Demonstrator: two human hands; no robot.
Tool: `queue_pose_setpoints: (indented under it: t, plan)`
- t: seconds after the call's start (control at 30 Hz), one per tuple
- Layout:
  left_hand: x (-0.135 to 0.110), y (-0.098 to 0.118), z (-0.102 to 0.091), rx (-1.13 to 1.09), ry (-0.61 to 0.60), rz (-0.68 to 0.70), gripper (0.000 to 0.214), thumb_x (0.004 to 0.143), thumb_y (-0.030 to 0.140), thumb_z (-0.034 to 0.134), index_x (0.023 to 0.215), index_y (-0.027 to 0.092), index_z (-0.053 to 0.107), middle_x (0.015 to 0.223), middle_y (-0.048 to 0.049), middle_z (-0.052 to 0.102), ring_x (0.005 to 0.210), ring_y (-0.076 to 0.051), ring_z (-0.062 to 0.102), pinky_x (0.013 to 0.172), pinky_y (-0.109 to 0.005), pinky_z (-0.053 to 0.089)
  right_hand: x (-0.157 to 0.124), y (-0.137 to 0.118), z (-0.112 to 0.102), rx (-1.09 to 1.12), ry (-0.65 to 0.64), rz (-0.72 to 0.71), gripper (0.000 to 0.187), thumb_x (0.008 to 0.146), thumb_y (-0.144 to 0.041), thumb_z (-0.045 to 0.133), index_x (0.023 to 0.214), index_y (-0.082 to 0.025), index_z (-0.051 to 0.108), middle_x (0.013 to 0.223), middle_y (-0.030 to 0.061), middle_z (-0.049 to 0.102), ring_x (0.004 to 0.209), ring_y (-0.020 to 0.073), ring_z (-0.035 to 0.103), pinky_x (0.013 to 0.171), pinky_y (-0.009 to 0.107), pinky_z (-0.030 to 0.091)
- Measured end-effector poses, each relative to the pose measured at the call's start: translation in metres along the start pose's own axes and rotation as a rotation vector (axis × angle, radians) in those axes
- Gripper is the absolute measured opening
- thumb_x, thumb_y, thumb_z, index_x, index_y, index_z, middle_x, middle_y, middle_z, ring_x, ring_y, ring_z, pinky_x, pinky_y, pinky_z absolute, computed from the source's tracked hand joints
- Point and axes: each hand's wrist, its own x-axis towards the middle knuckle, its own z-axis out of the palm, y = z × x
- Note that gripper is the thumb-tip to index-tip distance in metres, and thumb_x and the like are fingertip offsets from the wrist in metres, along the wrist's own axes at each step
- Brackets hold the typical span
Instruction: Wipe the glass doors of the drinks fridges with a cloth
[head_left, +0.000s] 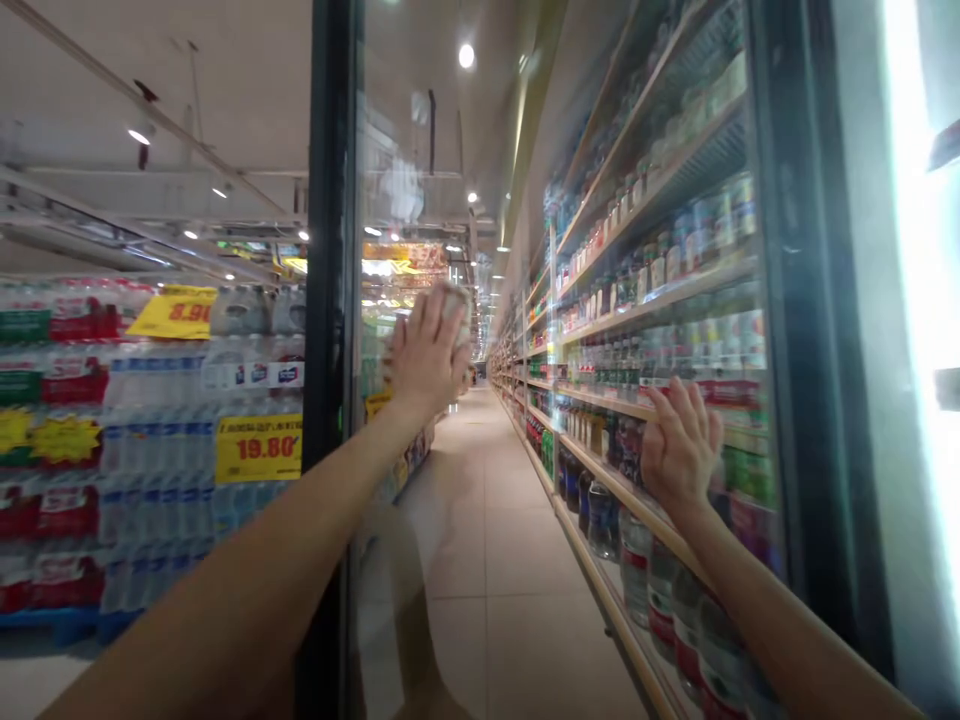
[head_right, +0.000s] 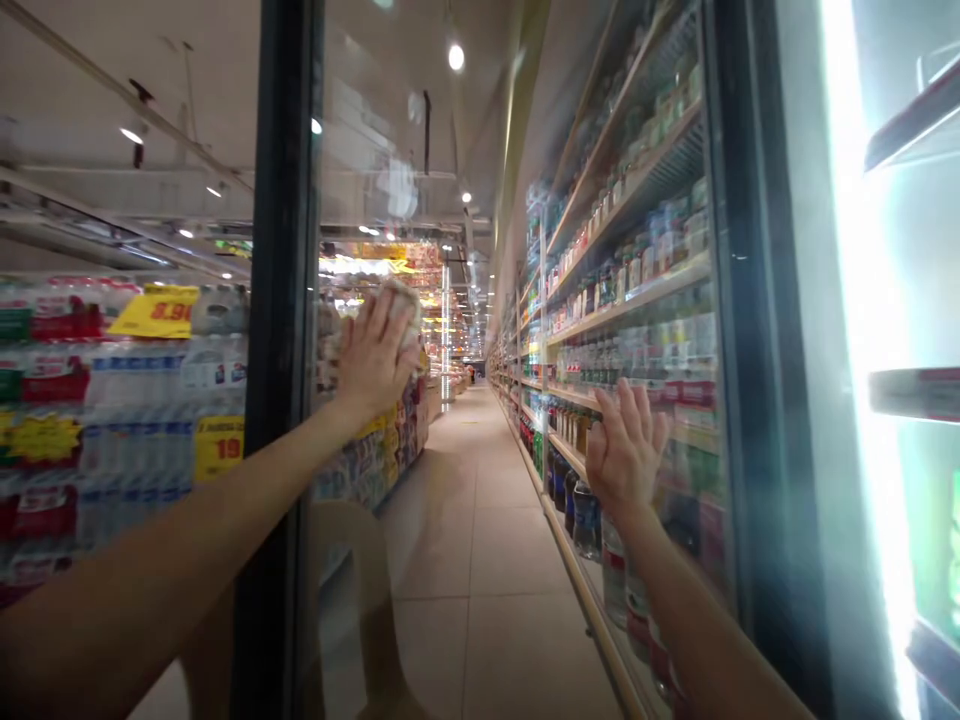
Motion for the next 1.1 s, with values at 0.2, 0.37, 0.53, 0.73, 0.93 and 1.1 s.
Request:
queue_pose_setpoints:
  t: [0.2, 0.37, 0.53, 0.73, 0.93, 1.1]
  plan:
    - [-0.083, 0.064, 0.015, -0.112, -0.259, 0.995, 0.045, 0.09, 0.041, 0.037, 0.134, 0.032, 0.04, 0.15, 0.0032, 0.027, 0.141, -0.019, 0.017, 0.115, -0.042, 0.011, 0.0, 0.0, 0.001, -0.011, -0.006, 0.009, 0.044, 0.085, -0.025, 0.038, 0.127, -0.023, 0.052, 0.138, 0.0099, 0.048, 0.133, 0.025, 0.037, 0.108, 0.047, 0.025]
    - [-0.031, 0.028, 0.007, -0.071, -0.147, 0.523, 0.048, 0.091, 0.04, 0.036, 0.139, 0.032, 0.032, 0.151, 0.0018, 0.026, 0.141, -0.022, 0.018, 0.114, -0.047, 0.013, 0.001, -0.001, 0.0, -0.021, 0.013, 0.011, 0.041, 0.087, -0.027, 0.037, 0.123, -0.021, 0.056, 0.136, 0.0105, 0.05, 0.132, 0.0246, 0.039, 0.108, 0.047, 0.027]
    - [-0.016, 0.012, 0.004, 0.0, 0.033, 0.007, 0.049, 0.091, 0.039, 0.037, 0.137, 0.022, 0.036, 0.152, -0.0076, 0.022, 0.14, -0.028, 0.017, 0.112, -0.052, 0.014, 0.0, 0.002, -0.001, -0.018, 0.002, -0.01, 0.043, 0.086, -0.027, 0.037, 0.126, -0.021, 0.053, 0.138, 0.0104, 0.048, 0.133, 0.0246, 0.037, 0.108, 0.046, 0.025]
    - [-0.078, 0.046, 0.01, -0.051, -0.191, 0.943, 0.049, 0.092, 0.043, 0.033, 0.139, 0.031, 0.031, 0.151, 0.0022, 0.026, 0.141, -0.018, 0.015, 0.116, -0.039, 0.006, 0.0, 0.002, 0.0, -0.018, -0.006, 0.015, 0.043, 0.086, -0.027, 0.037, 0.126, -0.023, 0.054, 0.136, 0.0098, 0.049, 0.132, 0.025, 0.038, 0.108, 0.047, 0.026]
    - [-0.039, -0.032, -0.005, 0.015, 0.036, 0.103, 0.051, 0.091, 0.04, 0.036, 0.14, 0.027, 0.031, 0.152, -0.0042, 0.024, 0.14, -0.025, 0.018, 0.113, -0.047, 0.013, 0.003, -0.002, -0.002, -0.019, 0.006, 0.019, 0.041, 0.087, -0.029, 0.036, 0.122, -0.019, 0.057, 0.135, 0.0112, 0.051, 0.131, 0.0251, 0.039, 0.107, 0.046, 0.027]
    - [-0.074, -0.006, 0.001, 0.024, -0.012, 0.181, 0.053, 0.09, 0.04, 0.037, 0.141, 0.024, 0.032, 0.152, -0.0068, 0.023, 0.142, -0.026, 0.012, 0.114, -0.046, 0.01, 0.002, -0.003, -0.001, -0.01, 0.016, 0.023, 0.041, 0.088, -0.029, 0.036, 0.122, -0.02, 0.057, 0.135, 0.0106, 0.051, 0.131, 0.0248, 0.04, 0.107, 0.047, 0.027]
